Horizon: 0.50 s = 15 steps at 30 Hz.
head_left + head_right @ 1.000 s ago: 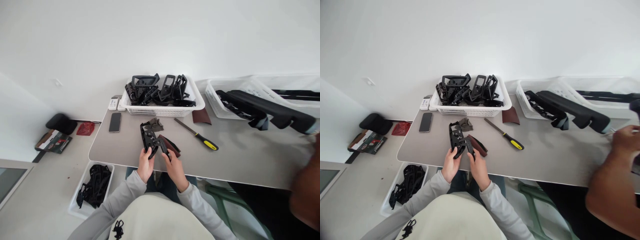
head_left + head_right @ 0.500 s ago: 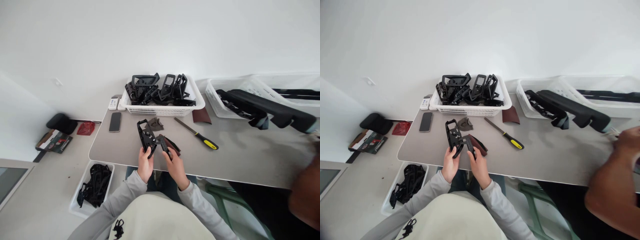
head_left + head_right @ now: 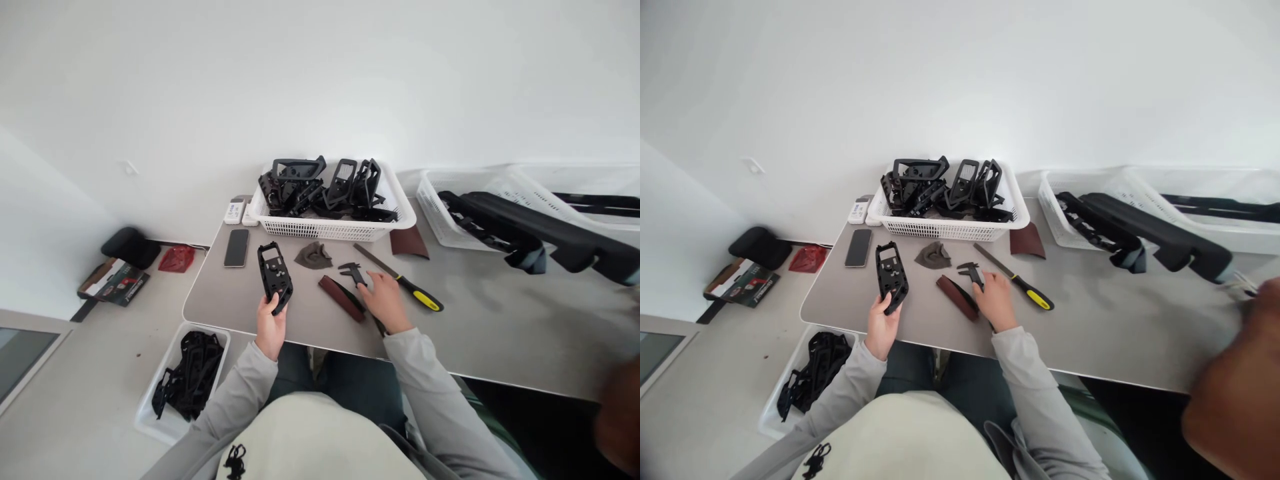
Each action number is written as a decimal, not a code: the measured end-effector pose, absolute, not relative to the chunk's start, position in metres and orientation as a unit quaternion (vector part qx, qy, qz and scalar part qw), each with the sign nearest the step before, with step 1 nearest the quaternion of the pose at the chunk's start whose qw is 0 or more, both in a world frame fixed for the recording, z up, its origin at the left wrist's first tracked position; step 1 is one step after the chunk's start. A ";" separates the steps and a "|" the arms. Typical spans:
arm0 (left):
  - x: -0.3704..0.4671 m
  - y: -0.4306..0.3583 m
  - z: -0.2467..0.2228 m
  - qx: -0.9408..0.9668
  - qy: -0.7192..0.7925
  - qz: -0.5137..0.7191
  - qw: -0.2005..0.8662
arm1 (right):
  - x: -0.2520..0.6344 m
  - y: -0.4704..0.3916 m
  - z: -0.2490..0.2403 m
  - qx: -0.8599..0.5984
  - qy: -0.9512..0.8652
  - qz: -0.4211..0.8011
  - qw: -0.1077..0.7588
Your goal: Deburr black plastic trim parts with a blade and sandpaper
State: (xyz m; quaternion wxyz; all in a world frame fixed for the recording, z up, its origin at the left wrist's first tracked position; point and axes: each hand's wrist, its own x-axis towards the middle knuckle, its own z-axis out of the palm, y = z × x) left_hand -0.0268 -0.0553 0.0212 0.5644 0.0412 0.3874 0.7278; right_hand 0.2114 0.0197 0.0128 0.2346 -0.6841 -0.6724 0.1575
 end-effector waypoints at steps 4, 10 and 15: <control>-0.027 -0.055 0.021 0.035 0.391 0.724 0.567 | 0.176 0.042 0.019 -0.643 -0.710 0.171 0.231; -0.028 -0.054 0.021 0.044 0.397 0.723 0.564 | 0.123 0.094 0.021 -0.630 -0.729 0.197 0.181; -0.038 -0.055 0.018 0.042 0.396 0.742 0.540 | 0.114 0.103 0.027 -0.660 -0.712 0.183 0.154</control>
